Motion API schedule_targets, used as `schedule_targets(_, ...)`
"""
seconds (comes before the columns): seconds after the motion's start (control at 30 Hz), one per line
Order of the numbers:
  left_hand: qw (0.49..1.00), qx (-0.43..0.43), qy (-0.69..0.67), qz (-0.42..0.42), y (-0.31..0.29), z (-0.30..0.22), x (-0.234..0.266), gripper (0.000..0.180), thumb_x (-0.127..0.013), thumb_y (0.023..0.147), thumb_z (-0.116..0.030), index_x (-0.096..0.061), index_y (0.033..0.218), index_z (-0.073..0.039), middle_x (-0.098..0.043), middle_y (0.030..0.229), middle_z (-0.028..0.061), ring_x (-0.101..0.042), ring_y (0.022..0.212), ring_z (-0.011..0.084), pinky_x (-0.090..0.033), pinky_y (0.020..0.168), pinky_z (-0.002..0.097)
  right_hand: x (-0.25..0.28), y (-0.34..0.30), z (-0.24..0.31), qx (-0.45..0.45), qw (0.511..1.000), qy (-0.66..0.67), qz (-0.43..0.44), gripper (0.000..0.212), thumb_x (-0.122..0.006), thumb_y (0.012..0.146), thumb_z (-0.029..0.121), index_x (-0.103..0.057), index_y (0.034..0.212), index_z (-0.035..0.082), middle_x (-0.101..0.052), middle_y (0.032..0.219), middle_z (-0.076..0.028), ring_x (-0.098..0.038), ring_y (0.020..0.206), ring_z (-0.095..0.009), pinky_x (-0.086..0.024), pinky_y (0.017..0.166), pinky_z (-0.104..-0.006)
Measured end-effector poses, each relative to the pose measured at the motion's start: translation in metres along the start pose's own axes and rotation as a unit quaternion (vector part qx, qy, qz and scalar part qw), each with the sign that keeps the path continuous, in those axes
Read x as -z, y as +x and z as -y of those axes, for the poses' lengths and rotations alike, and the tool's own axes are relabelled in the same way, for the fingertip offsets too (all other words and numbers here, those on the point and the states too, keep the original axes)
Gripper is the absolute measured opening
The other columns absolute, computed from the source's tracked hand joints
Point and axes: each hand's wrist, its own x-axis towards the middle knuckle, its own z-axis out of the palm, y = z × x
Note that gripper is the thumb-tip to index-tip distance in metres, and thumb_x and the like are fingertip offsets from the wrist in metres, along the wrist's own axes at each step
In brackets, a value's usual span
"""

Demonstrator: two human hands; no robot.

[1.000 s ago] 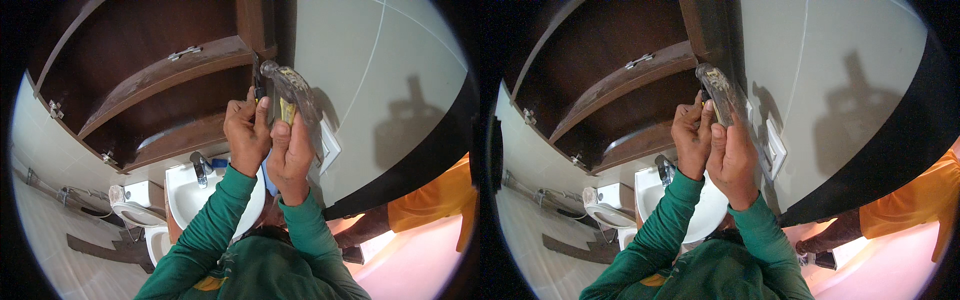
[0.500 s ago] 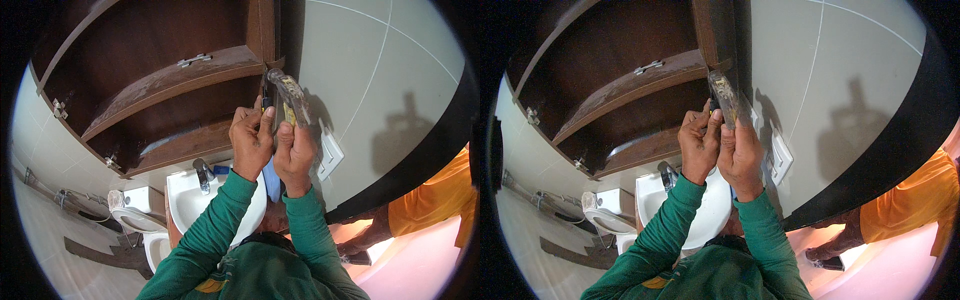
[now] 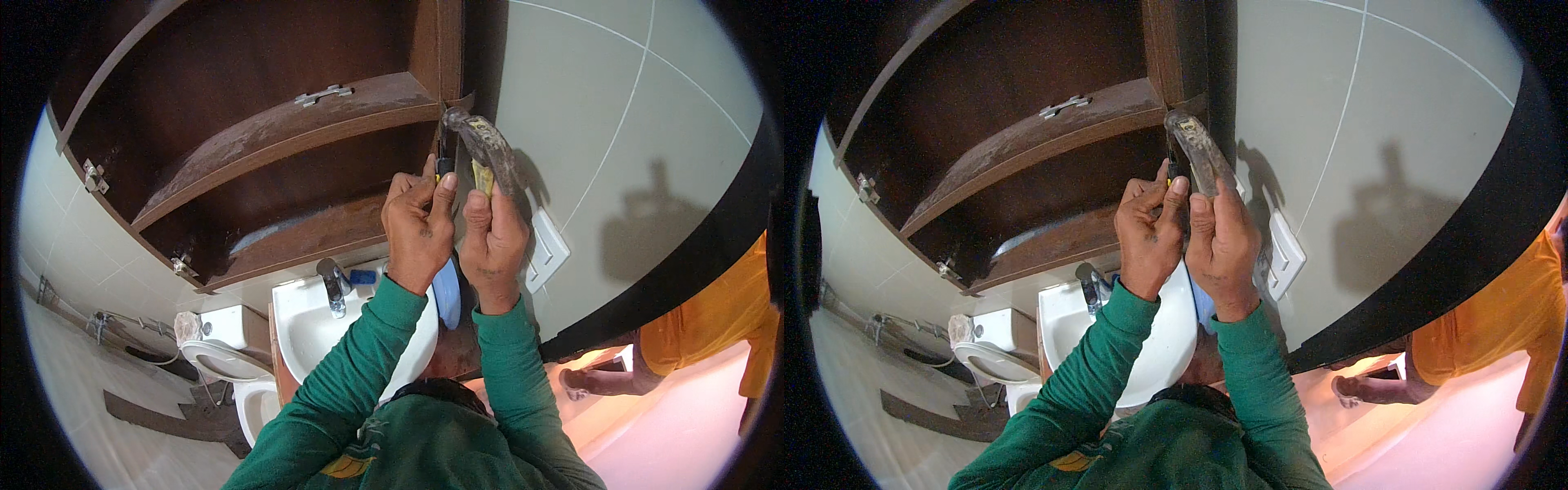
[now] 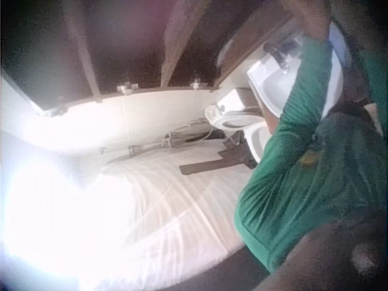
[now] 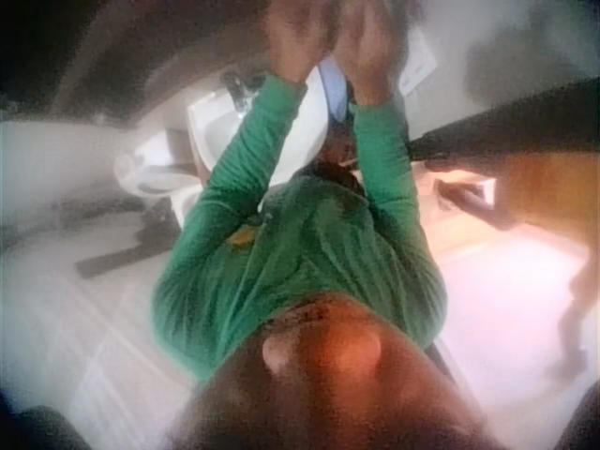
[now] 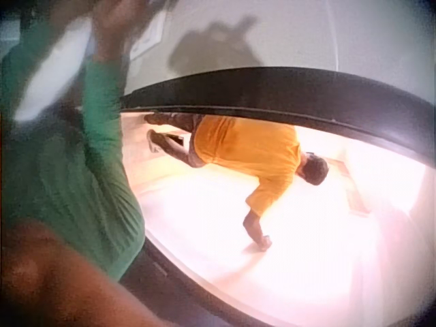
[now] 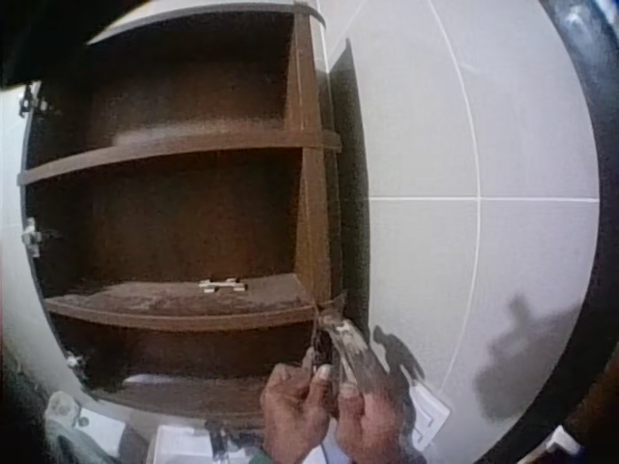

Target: The person uses a hammer and a utility knife to repair a wooden cabinet mounted above a bathroom sink. They repeatedly strike the knife against the cabinet's edge and hinge area, likely to remove or adjust a component. The person handles the tools with both hands, focusing on the upper section of the cabinet.

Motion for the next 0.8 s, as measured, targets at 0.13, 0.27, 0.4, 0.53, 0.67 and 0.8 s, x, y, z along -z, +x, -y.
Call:
schedule_targets(0.13, 1.0, -0.016, 0.006, -0.013, -0.001, -0.001, -0.002, 0.026, -0.079, 0.1, -0.017, -0.08, 0.095, 0.008, -0.058, 0.078, 0.0143, -0.055, 0.076, 0.0216, -0.052, 0.079, 0.0368, 0.009, -0.014, -0.005, -0.021, 0.999, 0.006, 0.029, 0.034, -0.059, 0.112, 0.021, -0.064, 0.13, -0.008, -0.071, 0.108, -0.024, -0.071, 0.096, -0.038, -0.058, 0.081, -0.0429)
schedule_targets(0.27, 0.999, -0.022, 0.005, -0.024, -0.001, 0.0, -0.004, 0.027, -0.079, 0.1, -0.018, -0.081, 0.1, 0.008, -0.058, 0.077, 0.0144, -0.055, 0.076, 0.0221, -0.052, 0.078, 0.0371, 0.01, -0.003, -0.003, -0.05, 0.996, 0.013, 0.075, 0.039, -0.059, 0.111, 0.019, -0.062, 0.139, -0.009, -0.071, 0.126, -0.032, -0.074, 0.113, -0.046, -0.06, 0.09, -0.0465)
schedule_targets(0.4, 1.0, -0.009, 0.006, -0.022, -0.002, 0.004, -0.006, 0.028, -0.078, 0.1, -0.018, -0.08, 0.104, 0.009, -0.058, 0.077, 0.0148, -0.055, 0.076, 0.0224, -0.052, 0.079, 0.0379, 0.01, -0.006, -0.003, -0.015, 0.998, 0.023, 0.055, 0.04, -0.059, 0.111, 0.018, -0.061, 0.14, -0.009, -0.069, 0.131, -0.032, -0.073, 0.116, -0.046, -0.06, 0.091, -0.0466)
schedule_targets(0.53, 1.0, -0.01, 0.024, -0.012, -0.003, 0.002, -0.003, 0.028, -0.078, 0.1, -0.018, -0.08, 0.105, 0.009, -0.058, 0.077, 0.0152, -0.057, 0.076, 0.0226, -0.052, 0.078, 0.038, 0.011, -0.004, -0.002, -0.001, 0.997, 0.001, 0.072, 0.039, -0.059, 0.11, 0.017, -0.062, 0.14, -0.009, -0.07, 0.129, -0.031, -0.074, 0.113, -0.045, -0.06, 0.089, -0.0455)
schedule_targets(0.67, 1.0, -0.018, 0.014, -0.021, -0.002, 0.001, -0.004, 0.028, -0.078, 0.1, -0.018, -0.081, 0.105, 0.009, -0.057, 0.077, 0.0149, -0.058, 0.077, 0.0225, -0.052, 0.078, 0.0379, 0.01, 0.0, 0.006, 0.01, 0.999, 0.012, 0.046, 0.038, -0.061, 0.109, 0.016, -0.063, 0.138, -0.009, -0.073, 0.124, -0.031, -0.075, 0.11, -0.044, -0.061, 0.088, -0.0446)
schedule_targets(0.8, 0.999, -0.012, 0.02, -0.03, 0.001, -0.005, -0.004, 0.026, -0.078, 0.1, -0.017, -0.081, 0.104, 0.009, -0.057, 0.077, 0.0146, -0.058, 0.077, 0.0226, -0.054, 0.08, 0.0386, 0.011, -0.003, 0.002, -0.042, 0.996, -0.016, 0.072, 0.042, -0.059, 0.111, 0.021, -0.063, 0.138, -0.011, -0.073, 0.121, -0.03, -0.076, 0.107, -0.043, -0.06, 0.088, -0.0449)
